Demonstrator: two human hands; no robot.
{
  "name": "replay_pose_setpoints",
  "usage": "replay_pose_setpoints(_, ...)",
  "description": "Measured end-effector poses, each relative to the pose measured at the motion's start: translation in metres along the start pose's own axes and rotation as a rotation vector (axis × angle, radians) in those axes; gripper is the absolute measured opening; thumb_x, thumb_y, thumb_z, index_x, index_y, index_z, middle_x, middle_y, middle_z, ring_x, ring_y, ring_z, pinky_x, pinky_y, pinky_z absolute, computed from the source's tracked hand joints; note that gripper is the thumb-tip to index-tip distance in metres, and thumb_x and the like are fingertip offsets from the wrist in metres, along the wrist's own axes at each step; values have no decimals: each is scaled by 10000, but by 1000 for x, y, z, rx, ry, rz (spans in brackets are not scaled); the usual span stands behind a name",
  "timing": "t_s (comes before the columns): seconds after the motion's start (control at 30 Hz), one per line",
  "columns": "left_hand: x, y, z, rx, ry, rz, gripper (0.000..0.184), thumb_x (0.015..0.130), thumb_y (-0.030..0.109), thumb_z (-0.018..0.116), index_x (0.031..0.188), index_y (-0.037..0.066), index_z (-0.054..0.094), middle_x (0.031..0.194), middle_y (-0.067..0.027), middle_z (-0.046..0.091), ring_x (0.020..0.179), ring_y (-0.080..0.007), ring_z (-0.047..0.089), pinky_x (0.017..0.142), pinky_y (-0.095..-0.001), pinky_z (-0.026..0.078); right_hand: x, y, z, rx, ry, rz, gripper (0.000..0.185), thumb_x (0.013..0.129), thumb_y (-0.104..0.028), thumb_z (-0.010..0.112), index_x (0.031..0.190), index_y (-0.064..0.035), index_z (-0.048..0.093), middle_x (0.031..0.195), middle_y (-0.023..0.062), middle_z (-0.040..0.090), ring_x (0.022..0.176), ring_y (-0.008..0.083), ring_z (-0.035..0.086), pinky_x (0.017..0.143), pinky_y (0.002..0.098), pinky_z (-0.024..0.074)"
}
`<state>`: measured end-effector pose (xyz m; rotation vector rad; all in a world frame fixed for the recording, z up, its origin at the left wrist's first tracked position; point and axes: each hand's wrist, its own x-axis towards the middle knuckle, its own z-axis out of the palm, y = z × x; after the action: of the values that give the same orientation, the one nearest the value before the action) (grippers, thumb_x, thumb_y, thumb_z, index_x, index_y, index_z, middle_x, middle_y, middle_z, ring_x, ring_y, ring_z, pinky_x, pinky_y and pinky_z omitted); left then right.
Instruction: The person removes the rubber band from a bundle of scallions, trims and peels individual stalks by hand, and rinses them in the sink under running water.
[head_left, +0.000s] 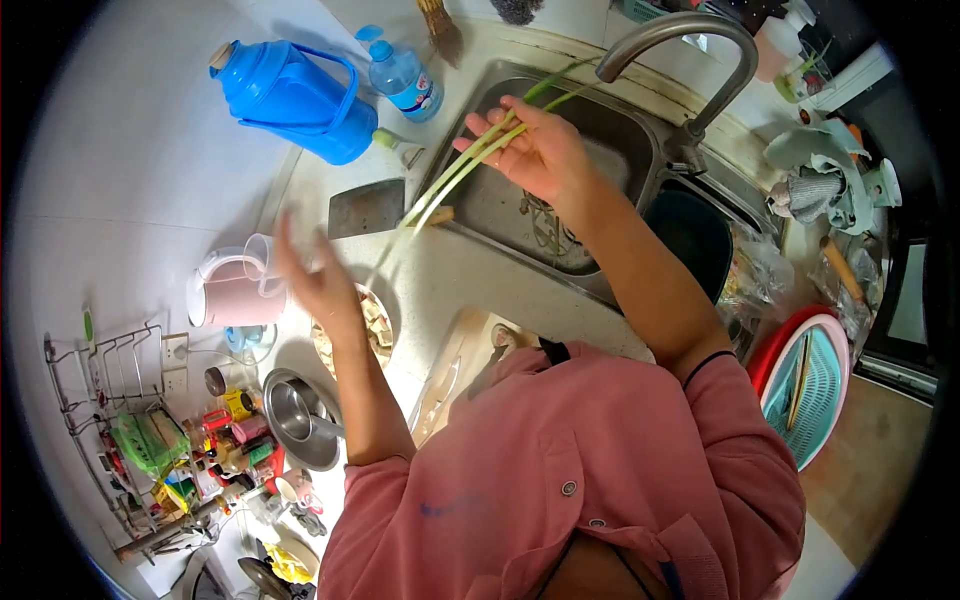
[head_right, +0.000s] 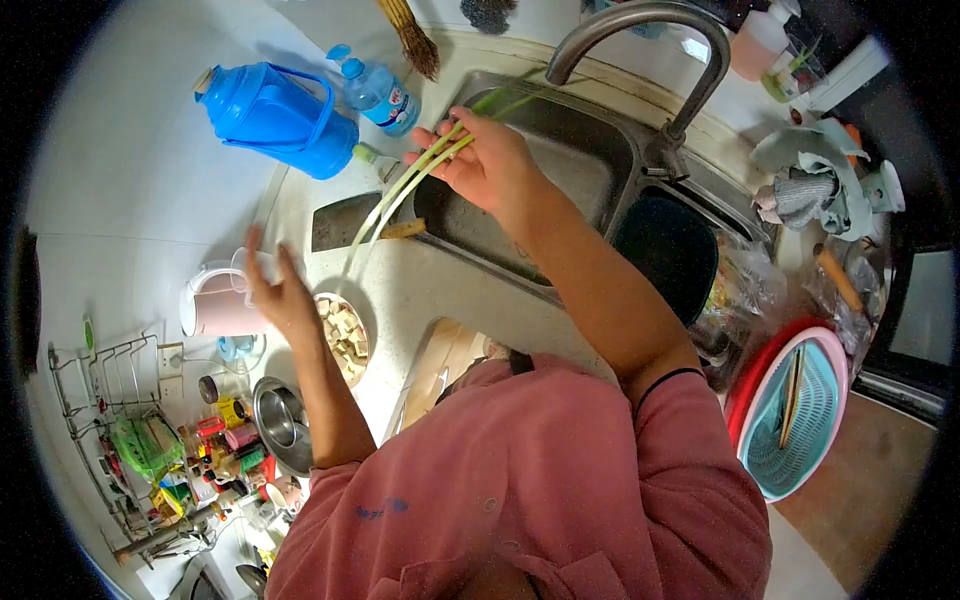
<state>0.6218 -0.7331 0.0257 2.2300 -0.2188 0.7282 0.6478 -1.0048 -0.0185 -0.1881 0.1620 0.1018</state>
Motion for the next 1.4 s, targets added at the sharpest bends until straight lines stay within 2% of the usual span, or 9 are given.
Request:
replay_pose_setpoints(0.07, 8, 37, 16, -237, -518, -285, 483, 914, 168, 601, 1320, -43, 447, 1192, -135, 585, 1060, -182, 567, 886, -269, 443, 0, -3, 10, -39, -109, 115, 137, 955, -149, 510, 920, -29, 567, 840, 117, 604, 1008, 333, 581, 1015, 589, 393)
replay_pose_setpoints(0.13, -2, 37, 54, -657, -575, -354, 493, 931, 190, 589, 1318, -75, 437, 1108, -156, 632, 916, -151, 617, 797, -253, 474, -4, -2, 24, -198, -130, 120, 155, 938, -150, 546, 1005, -11, 556, 912, 116, 604, 1073, 346, 565, 997, 538, 416)
replay_pose_setpoints(0.23, 1, 82, 64, -720, -803, -422, 550, 945, 205, 574, 1368, -69, 354, 804, -64, 629, 543, -74, 502, 471, -205, 392, -22, 3, 51, -417, 14, 64, 252, 932, -187, 570, 1090, 7, 550, 987, 106, 607, 1089, 312, 563, 958, 448, 439)
replay_pose_setpoints(0.27, 0, 84, 68, -722, -847, -464, 446, 951, 203, 566, 1302, -50, 456, 769, -35, 609, 522, -59, 469, 453, -187, 359, -23, 1, 50, -503, -10, 25, 272, 932, -197, 571, 1108, 9, 549, 1003, 105, 607, 1081, 297, 566, 957, 441, 437)
replay_pose_setpoints(0.43, -14, 83, 84, -776, -692, -527, 227, 950, 195, 565, 1048, 7, 647, 726, 0, 592, 490, -47, 450, 419, -176, 319, -38, -15, 33, -736, -55, -69, 325, 934, -231, 574, 1129, 29, 567, 1017, 89, 621, 943, 210, 604, 866, 346, 479)
replay_pose_setpoints(0.77, -17, 93, 87, -926, -680, -634, 220, 954, 195, 553, 1045, 17, 643, 686, 23, 539, 472, -40, 404, 408, -174, 275, -40, -11, 20, -1447, 35, -603, 176, 890, -149, 607, 948, 15, 631, 732, 78, 653, 668, 126, 630, 622, 252, 492)
replay_pose_setpoints(0.97, -18, 93, 88, -966, -670, -703, 214, 960, 192, 536, 1035, 16, 633, 665, 24, 522, 462, -41, 382, 406, -183, 263, -46, -5, 26, -1551, 48, -791, 80, 816, -81, 632, 856, -19, 600, 694, 87, 601, 573, 164, 552, 575, 299, 458)
replay_pose_setpoints(1.17, -25, 94, 90, -1053, -747, -710, 207, 976, 205, 499, 979, 32, 612, 696, -19, 568, 463, -70, 416, 390, -195, 271, -43, -6, 24, -1840, -96, -1238, 106, 748, -41, 642, 760, -38, 536, 707, 92, 547, 663, 290, 557, 588, 367, 463)
replay_pose_setpoints(1.4, -17, 98, 90, -1036, -694, -705, 268, 991, 249, 466, 982, 15, 596, 799, -73, 627, 562, -113, 553, 453, -217, 412, -50, -30, 39, -1995, -438, -1190, 137, 712, -46, 655, 765, -57, 529, 767, 96, 549, 746, 302, 555, 644, 392, 467)
